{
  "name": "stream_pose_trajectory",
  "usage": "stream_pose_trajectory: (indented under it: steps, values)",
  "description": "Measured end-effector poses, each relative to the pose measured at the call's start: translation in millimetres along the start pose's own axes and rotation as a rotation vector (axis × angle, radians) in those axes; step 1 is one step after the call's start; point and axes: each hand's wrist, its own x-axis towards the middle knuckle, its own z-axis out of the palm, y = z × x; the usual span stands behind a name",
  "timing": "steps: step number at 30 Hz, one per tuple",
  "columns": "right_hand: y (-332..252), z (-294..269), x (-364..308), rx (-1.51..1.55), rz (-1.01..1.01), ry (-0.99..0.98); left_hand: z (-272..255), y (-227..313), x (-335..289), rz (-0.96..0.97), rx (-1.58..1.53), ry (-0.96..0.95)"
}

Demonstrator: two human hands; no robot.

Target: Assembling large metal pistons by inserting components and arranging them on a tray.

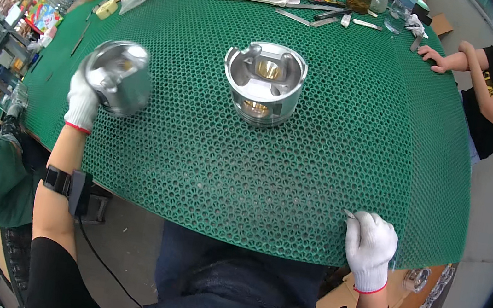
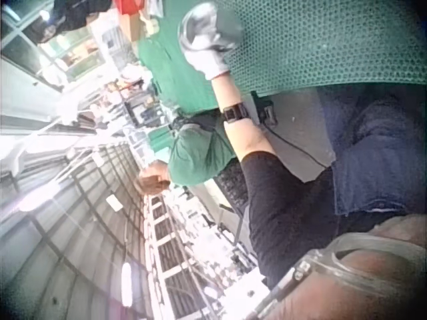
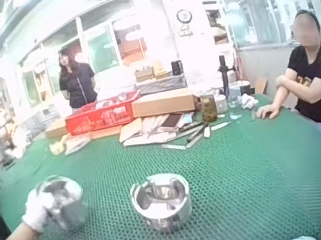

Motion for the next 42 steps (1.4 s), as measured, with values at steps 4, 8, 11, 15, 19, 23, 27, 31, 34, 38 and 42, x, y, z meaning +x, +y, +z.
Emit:
stream_pose_trajectory:
  steps: [4, 8, 11, 15, 19, 23, 27, 31, 34, 38, 42]
  values:
    - [2, 4, 4, -0.014, -0.010, 0.013, -72, -56, 7, 0.038, 0.653, 0.205]
    - [0, 8, 5, -0.036, 0.004, -0.033, 42, 59, -66, 0.532, 0.592, -0.048]
    - [9, 9, -1, -0.012, 0.006, -0.027, 142, 167, -98, 0.987, 0.576, -0.542]
    - [7, 12, 2, 0.021, -0.033, 0.029, 199, 158, -92, 0.941, 0.804, -0.601]
    - [7, 13, -2, 0.055, -0.059, 0.068, 167, 142, -107, 0.694, 0.682, -0.538]
    - [10, 13, -6, 0.046, -0.071, 0.114, 112, 116, -167, 0.158, 0.259, -0.400]
    - [17, 13, -7, -0.002, -0.061, 0.085, 74, 63, -229, -0.143, -0.369, -0.293]
    - [21, 20, -6, -0.011, -0.056, 0.047, 61, 43, -265, -0.004, 0.002, -0.208]
    - [18, 22, -5, -0.028, -0.052, 0.039, 63, 22, -270, 0.200, -0.099, -0.094]
    - [14, 22, -4, -0.033, -0.065, 0.060, 57, 27, -265, 0.131, -0.082, -0.186]
    - [18, 21, -9, -0.060, -0.019, 0.014, 49, 93, -227, 0.569, 0.225, -0.389]
